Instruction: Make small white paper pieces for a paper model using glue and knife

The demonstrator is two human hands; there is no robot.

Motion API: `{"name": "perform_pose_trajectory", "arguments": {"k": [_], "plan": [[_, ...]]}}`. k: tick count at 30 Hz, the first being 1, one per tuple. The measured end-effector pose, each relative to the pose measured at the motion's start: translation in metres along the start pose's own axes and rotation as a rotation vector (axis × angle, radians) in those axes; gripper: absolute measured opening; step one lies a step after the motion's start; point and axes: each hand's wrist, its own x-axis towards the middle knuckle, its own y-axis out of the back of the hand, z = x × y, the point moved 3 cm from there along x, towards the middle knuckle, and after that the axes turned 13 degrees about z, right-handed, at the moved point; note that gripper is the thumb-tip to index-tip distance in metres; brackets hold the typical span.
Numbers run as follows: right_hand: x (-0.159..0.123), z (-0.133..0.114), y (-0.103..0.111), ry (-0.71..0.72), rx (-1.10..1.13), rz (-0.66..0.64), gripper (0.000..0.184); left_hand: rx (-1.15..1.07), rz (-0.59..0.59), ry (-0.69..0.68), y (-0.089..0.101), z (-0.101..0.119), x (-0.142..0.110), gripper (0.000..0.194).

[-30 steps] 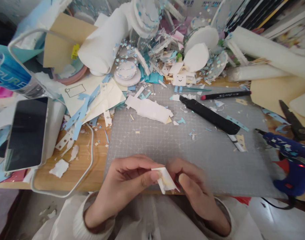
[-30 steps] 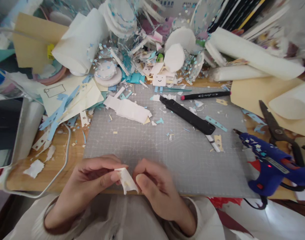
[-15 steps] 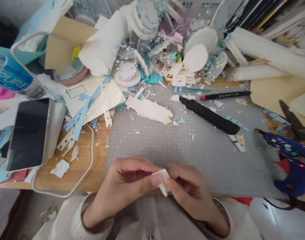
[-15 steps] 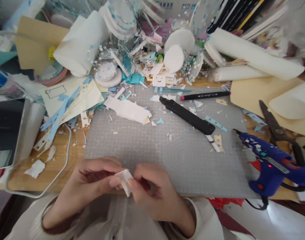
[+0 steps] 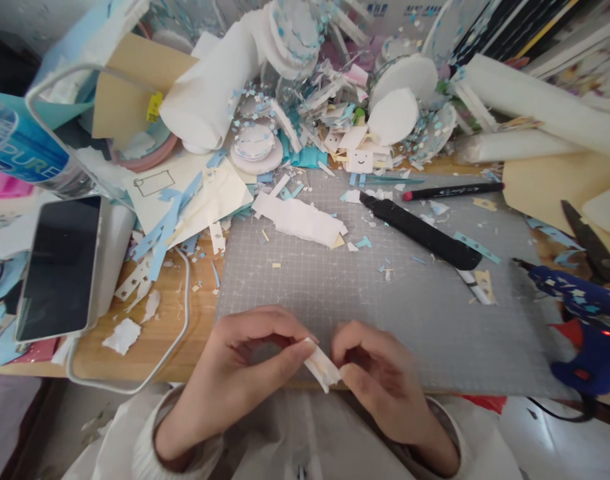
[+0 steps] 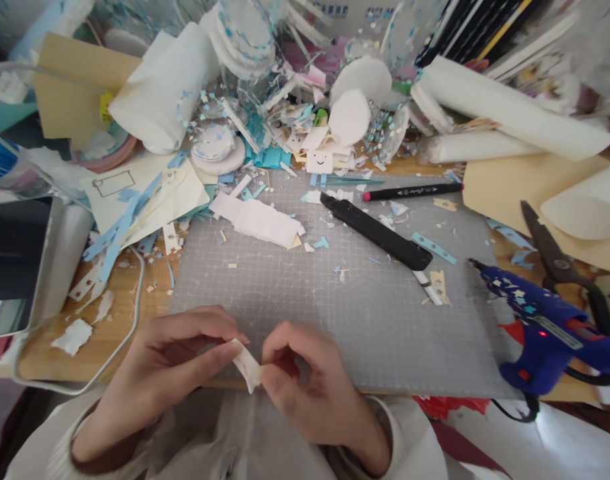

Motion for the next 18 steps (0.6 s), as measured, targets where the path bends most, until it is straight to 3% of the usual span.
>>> {"name": "perform_pose_trajectory", "arguments": {"k": [6,18], "plan": [[-0.001,0.003,-0.002,-0.072,0.051,-0.017,0.011,-0.099,0.052,0.035,-0.002,-0.004,-0.003,0.010],[0.001,0.005,-0.002,-0.122,0.148,0.140,0.007,-0.075,0.128,0.110,-0.001,-0.012,-0.003,0.006]]}}
